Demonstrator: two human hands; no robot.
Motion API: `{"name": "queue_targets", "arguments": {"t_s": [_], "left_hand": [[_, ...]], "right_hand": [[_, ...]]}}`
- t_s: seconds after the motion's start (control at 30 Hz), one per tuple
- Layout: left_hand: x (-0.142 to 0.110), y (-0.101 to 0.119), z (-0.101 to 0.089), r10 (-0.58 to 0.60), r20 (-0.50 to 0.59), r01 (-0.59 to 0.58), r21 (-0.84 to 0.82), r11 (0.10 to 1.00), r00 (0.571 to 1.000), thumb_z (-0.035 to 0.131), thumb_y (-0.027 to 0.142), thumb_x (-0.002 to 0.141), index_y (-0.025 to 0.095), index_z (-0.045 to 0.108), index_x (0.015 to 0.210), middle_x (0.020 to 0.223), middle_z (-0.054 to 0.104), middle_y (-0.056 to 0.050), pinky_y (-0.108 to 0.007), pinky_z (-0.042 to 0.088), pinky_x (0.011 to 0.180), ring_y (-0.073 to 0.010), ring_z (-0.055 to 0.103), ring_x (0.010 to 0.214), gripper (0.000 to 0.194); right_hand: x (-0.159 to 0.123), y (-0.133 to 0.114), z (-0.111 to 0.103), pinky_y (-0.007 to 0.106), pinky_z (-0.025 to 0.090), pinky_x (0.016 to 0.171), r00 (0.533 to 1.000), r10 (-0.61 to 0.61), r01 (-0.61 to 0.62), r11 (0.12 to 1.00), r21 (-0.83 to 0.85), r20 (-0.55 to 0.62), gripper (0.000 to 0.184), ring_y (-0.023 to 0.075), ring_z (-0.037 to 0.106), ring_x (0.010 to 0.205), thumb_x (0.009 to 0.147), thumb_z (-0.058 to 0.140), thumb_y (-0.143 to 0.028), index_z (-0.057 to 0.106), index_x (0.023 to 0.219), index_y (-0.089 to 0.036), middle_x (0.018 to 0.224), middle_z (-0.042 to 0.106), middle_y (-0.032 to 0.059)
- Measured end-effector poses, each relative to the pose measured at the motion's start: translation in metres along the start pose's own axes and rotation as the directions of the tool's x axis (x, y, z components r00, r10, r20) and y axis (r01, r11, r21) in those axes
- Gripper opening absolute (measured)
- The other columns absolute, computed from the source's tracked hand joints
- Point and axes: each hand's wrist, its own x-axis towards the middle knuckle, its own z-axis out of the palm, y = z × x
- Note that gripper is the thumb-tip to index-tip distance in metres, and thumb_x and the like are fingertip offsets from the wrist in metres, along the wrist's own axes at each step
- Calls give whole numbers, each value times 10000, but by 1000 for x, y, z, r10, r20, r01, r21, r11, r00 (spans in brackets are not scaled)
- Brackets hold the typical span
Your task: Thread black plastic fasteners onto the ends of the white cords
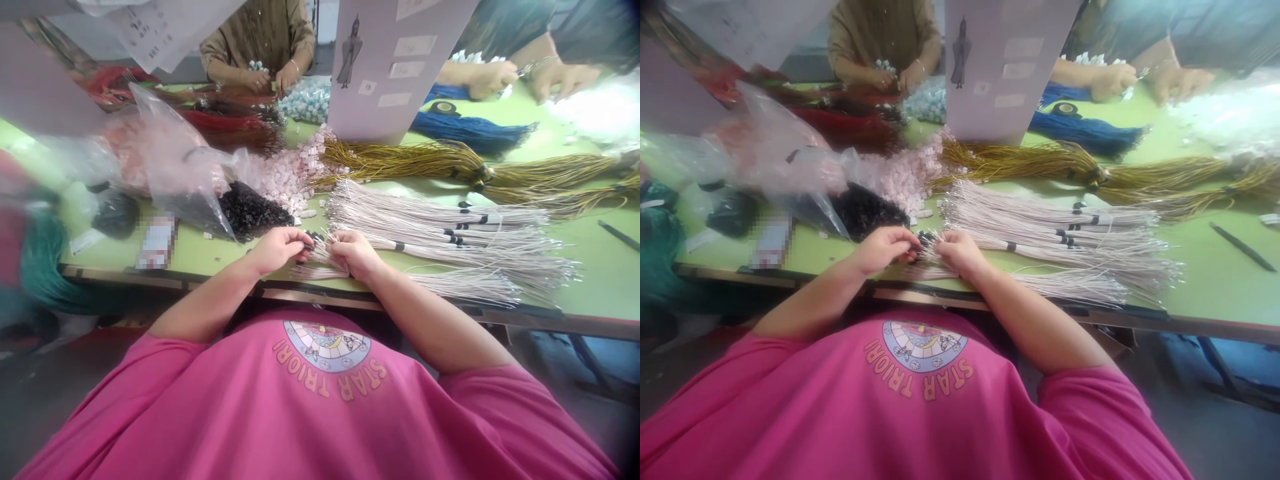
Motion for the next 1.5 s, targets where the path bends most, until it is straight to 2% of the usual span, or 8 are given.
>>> {"name": "queue_targets", "arguments": {"t_s": [0.13,0.57,0.9,1.1,1.17,1.27,1.37,1.5], "left_hand": [[15,-15,7,-67,-30,57,-263,963,997,611,102,661,93,631,749,641,626,-22,-269,503,666,-91,586,605,91],[18,-26,5,-38,-27,27,-325,945,999,711,208,637,97,634,785,694,649,-28,-242,504,624,-80,593,590,200],[15,-23,16,-15,-114,8,-64,998,993,717,235,616,113,665,771,591,646,-20,-274,495,609,-112,583,545,205],[12,-21,15,66,-129,-46,156,987,989,632,221,699,129,663,803,644,650,-28,-287,503,634,-123,584,576,143],[7,-16,4,217,-110,-160,384,909,970,593,214,732,148,664,840,799,670,-49,-305,501,717,-149,607,709,145],[-5,-9,-26,420,-51,-250,735,630,906,509,198,788,175,661,924,1051,623,-61,-332,437,891,-185,565,962,205],[-21,-10,-63,299,-75,-65,899,432,951,463,239,813,195,669,907,941,636,-53,-328,449,826,-194,578,874,230],[-38,-24,-88,177,-73,11,943,331,982,496,287,792,235,654,972,958,616,-49,-322,455,770,-208,579,846,245]], "right_hand": [[-1,0,0,205,169,380,998,-60,59,995,-78,-14,117,40,289,363,598,589,-188,483,559,-159,401,384,-69],[-1,3,2,195,228,415,987,-133,103,955,-277,-91,103,43,328,424,588,566,-188,476,557,-148,452,415,-60],[-1,2,6,195,219,430,975,-207,163,913,-373,-82,120,42,312,458,604,564,-204,480,543,-144,471,387,-61],[1,3,1,204,280,447,990,-112,94,976,-196,-83,159,51,367,444,607,638,-265,538,609,-141,485,457,-57],[1,2,-2,213,332,479,994,-70,62,994,-89,-89,177,60,417,463,586,671,-271,567,631,-136,513,507,-44],[1,0,-4,224,387,522,997,-9,13,998,57,-76,187,74,479,494,540,709,-236,599,648,-131,549,560,-27],[1,-1,-5,221,395,506,997,57,-51,991,121,-46,202,80,495,485,520,718,-208,625,680,-129,532,566,-20],[1,0,-4,216,391,480,998,57,-54,993,110,-31,197,82,493,475,553,705,-237,625,695,-125,516,559,-9]]}}
